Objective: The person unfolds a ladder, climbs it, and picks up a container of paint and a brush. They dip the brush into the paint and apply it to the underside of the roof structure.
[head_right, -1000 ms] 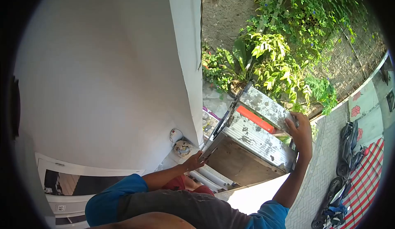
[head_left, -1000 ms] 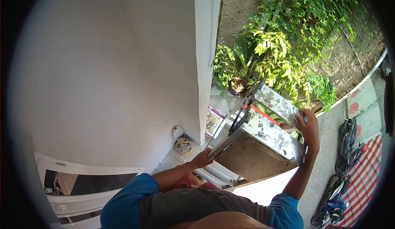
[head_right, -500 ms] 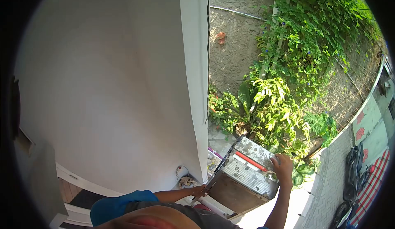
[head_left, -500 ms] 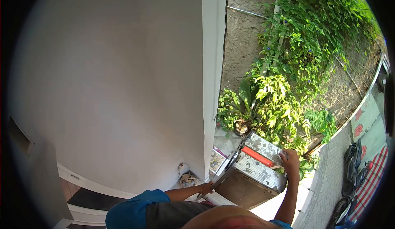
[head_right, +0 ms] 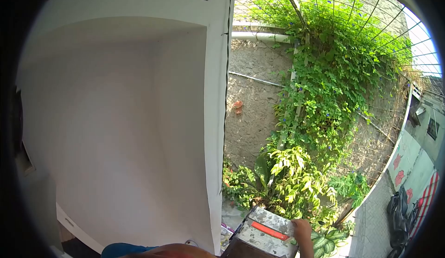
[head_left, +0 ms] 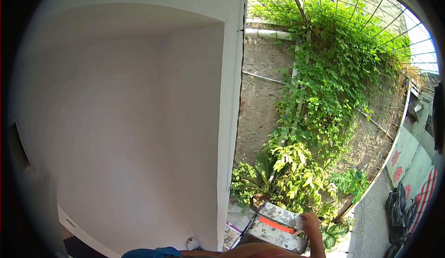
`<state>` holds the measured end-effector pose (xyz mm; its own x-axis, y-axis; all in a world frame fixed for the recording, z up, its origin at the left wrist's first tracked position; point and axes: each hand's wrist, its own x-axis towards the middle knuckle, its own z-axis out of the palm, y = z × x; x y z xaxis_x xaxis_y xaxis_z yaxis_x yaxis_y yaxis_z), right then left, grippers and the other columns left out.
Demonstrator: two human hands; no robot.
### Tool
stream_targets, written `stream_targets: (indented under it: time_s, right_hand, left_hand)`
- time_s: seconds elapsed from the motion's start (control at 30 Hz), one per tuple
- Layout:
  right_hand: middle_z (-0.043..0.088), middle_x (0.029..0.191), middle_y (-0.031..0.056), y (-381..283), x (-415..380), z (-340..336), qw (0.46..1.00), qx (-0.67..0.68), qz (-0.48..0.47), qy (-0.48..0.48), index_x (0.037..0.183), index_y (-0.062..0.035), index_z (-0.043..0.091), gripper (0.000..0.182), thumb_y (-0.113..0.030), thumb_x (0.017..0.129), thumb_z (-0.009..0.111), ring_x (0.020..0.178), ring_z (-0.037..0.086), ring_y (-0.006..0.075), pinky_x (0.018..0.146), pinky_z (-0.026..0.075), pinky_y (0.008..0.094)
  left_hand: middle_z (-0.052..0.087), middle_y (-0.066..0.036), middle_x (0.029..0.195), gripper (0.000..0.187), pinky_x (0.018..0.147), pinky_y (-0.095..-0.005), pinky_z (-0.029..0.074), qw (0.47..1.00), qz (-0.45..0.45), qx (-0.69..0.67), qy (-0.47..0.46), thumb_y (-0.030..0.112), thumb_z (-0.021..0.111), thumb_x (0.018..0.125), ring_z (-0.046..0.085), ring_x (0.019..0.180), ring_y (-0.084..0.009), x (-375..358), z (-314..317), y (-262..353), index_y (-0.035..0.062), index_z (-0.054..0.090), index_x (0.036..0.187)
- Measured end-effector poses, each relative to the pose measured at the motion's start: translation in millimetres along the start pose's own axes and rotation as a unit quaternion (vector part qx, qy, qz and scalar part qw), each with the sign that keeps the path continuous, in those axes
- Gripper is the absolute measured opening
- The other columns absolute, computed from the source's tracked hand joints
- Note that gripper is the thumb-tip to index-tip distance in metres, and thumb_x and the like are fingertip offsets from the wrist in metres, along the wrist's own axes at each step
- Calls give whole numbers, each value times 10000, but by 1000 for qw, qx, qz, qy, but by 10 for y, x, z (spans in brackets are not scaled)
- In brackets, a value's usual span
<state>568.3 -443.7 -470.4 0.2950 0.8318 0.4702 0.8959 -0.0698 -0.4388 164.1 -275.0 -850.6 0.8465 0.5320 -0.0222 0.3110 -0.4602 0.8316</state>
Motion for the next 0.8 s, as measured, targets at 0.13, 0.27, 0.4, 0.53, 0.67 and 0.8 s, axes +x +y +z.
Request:
stream_targets:
  time_s: [0.13, 0.27, 0.4, 0.53, 0.67, 0.8]
  right_hand:
    - [716, 934, 134, 94, 4, 99, 1000, -6, -11, 6, 962, -91, 771, 176, -164, 921, 617, 929, 647, 355, 819, 513, 460]
    - [711, 970, 140, -19, 11, 108, 999, -31, 21, 7, 1078, -101, 716, 206, -201, 925, 622, 918, 649, 364, 823, 515, 472]
    - [665, 1117, 205, -23, 22, 33, 988, -50, 122, -81, 1446, -129, 498, 544, -245, 935, 645, 973, 646, 400, 863, 511, 506]
    - [600, 1261, 235, -35, 14, -7, 1000, 8, 27, 11, 1416, -52, 495, 537, -172, 923, 671, 1169, 581, 428, 981, 484, 487]
    - [601, 1241, 226, -52, -18, -32, 987, -6, -24, 160, 1281, -35, 570, 406, -137, 904, 681, 1141, 577, 417, 973, 471, 473]
    - [633, 1164, 211, -59, -29, -62, 989, 11, 47, 137, 1240, -6, 604, 377, -216, 939, 692, 1099, 600, 392, 957, 472, 463]
  left_hand:
    - [648, -167, 1229, 611, 911, -395, 500, 1000, 17, -4, 15, 363, 670, 951, 648, 1101, -232, 272, -540, 206, 79, 430, 1436]
    - [637, -86, 1308, 574, 856, -452, 521, 887, -223, -379, 141, 504, 577, 979, 631, 1138, -245, 573, -995, 1171, 151, 527, 1429]
    - [621, -77, 1359, 631, 973, -412, 481, 900, -228, -351, 118, 600, 421, 1014, 575, 1218, -215, 824, -1275, 2478, 161, 531, 1454]
    - [645, -72, 1337, 629, 1048, -312, 438, 879, -151, -442, 92, 546, 361, 1065, 623, 1160, -162, 734, -1203, 2965, 63, 569, 1411]
    - [610, -93, 1337, 662, 1065, -321, 415, 899, -85, -412, 122, 543, 478, 1038, 569, 1207, -174, 584, -1213, 3230, -2, 532, 1410]
    - [636, -136, 1272, 601, 985, -324, 463, 926, -85, -320, 180, 298, 672, 951, 603, 1140, -206, 478, -1270, 3306, -9, 489, 1434]
